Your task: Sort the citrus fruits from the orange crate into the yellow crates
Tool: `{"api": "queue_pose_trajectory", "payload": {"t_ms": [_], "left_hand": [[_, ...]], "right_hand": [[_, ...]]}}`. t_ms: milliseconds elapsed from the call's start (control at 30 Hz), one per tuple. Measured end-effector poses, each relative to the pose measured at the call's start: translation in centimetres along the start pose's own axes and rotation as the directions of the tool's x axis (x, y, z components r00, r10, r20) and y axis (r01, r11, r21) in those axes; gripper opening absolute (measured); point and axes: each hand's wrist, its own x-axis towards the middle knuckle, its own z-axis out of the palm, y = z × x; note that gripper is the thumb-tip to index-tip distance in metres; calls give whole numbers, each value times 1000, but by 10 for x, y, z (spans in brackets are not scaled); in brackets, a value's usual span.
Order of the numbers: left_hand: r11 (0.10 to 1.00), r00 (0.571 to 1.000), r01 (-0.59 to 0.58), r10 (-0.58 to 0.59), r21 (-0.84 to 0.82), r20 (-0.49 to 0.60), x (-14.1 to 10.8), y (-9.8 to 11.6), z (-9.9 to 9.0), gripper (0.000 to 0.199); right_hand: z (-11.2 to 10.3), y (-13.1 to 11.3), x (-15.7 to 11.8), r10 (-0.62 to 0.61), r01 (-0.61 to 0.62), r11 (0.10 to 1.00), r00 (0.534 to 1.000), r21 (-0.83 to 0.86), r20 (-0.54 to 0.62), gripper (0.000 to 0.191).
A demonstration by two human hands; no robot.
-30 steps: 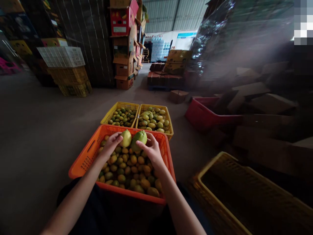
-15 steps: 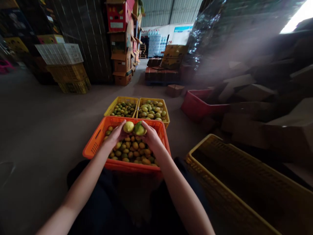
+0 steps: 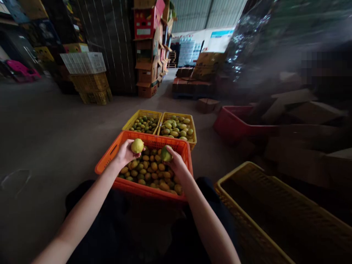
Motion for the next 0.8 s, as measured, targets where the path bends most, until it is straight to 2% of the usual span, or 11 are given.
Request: {"api": "queue_pose_trajectory", "payload": {"t_ms": [100,233,367,467,533,633,800], "left_hand": [[994,998,40,-44,-102,-39,5,-10,5,32],[987,991,107,-116,-124,-70,12,-30,4,26],[976,973,186,-200,-114,-117,22,-49,-16,26],[963,951,246,-261,-108,-164,34,-55,-36,29],[960,943,250,-271,-129,-192,41,-57,-43,28],[954,954,229,-260,-196,-151,45,-57,-38,24],[920,940,308,-333,-243,-68,41,-54,-15,30]], "right_hand": [[-3,-13,-6,112,-111,985,994,132,-1,13],[-7,-21,-19,72,-68,984,997,163,-21,16],[-6,-13,-22,85,-80,990,996,118,-34,27],[1,-2,-17,172,-168,982,984,83,-44,30],[8,7,-11,231,-227,970,972,89,-41,31],[20,19,0,291,-283,951,955,126,-52,32],[35,25,11,428,-412,879,903,239,-17,24]]}}
